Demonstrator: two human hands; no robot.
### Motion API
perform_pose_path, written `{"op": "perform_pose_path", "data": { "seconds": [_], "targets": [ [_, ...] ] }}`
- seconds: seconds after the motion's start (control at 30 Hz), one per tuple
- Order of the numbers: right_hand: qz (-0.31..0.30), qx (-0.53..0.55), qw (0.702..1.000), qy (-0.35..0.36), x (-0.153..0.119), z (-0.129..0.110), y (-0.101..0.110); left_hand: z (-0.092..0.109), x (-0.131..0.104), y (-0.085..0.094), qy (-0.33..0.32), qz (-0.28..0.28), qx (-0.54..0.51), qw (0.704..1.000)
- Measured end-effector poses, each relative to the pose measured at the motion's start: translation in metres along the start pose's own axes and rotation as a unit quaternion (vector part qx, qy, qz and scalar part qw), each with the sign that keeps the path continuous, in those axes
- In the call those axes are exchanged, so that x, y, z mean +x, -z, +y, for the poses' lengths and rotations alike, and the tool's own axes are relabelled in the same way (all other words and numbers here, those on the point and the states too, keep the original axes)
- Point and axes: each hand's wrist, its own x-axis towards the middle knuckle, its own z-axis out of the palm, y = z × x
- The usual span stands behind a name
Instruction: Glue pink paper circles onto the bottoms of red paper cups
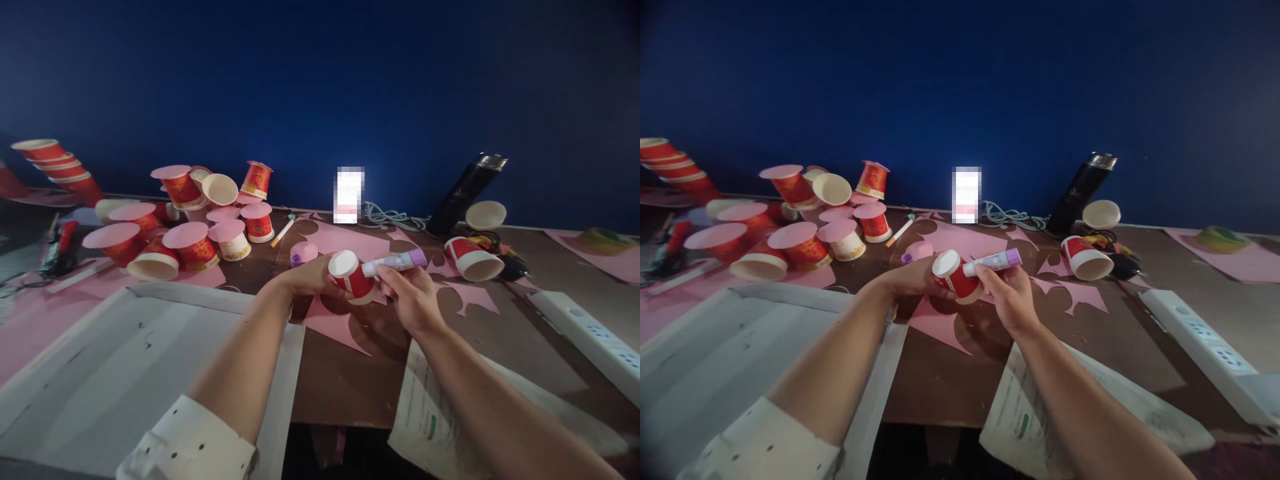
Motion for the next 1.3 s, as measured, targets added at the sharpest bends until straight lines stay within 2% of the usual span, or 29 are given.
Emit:
{"op": "perform_pose_path", "data": {
  "seconds": [0.13, 0.3, 0.4, 0.47, 0.57, 0.67, 0.8, 0.97, 1.13, 1.3],
  "targets": [
    [0.000, 0.077, 0.996, -0.038, 0.001, -0.003, -0.002, -0.003, -0.002, 0.006, 0.010, 0.006, 0.014, 1.000],
    [0.026, 0.216, 0.964, -0.151, 0.007, -0.013, -0.001, -0.004, -0.004, 0.009, 0.047, 0.022, 0.041, 0.998],
    [0.025, 0.246, 0.950, -0.188, 0.010, -0.015, 0.002, -0.002, -0.006, 0.007, 0.069, 0.038, 0.070, 0.994],
    [0.016, 0.241, 0.951, -0.191, 0.011, -0.014, 0.003, -0.001, -0.007, 0.006, 0.084, 0.044, 0.088, 0.992],
    [0.009, 0.200, 0.964, -0.175, 0.011, -0.015, 0.003, 0.000, -0.008, 0.007, 0.089, 0.025, 0.097, 0.991],
    [0.017, 0.168, 0.973, -0.155, 0.010, -0.017, 0.001, 0.001, -0.008, 0.006, 0.067, 0.003, 0.072, 0.995],
    [0.013, 0.142, 0.981, -0.130, 0.009, -0.017, 0.000, 0.002, -0.007, 0.002, 0.038, 0.003, 0.034, 0.999],
    [0.031, 0.120, 0.990, -0.075, 0.007, -0.010, 0.000, -0.005, -0.003, -0.001, 0.055, 0.029, 0.064, 0.996],
    [0.032, -0.037, 0.999, -0.015, 0.002, -0.008, 0.000, -0.006, -0.002, 0.002, 0.072, 0.024, 0.093, 0.993],
    [0.015, -0.214, 0.976, 0.042, -0.003, -0.021, -0.004, 0.001, -0.004, 0.002, 0.081, 0.033, 0.119, 0.989]
  ]
}}
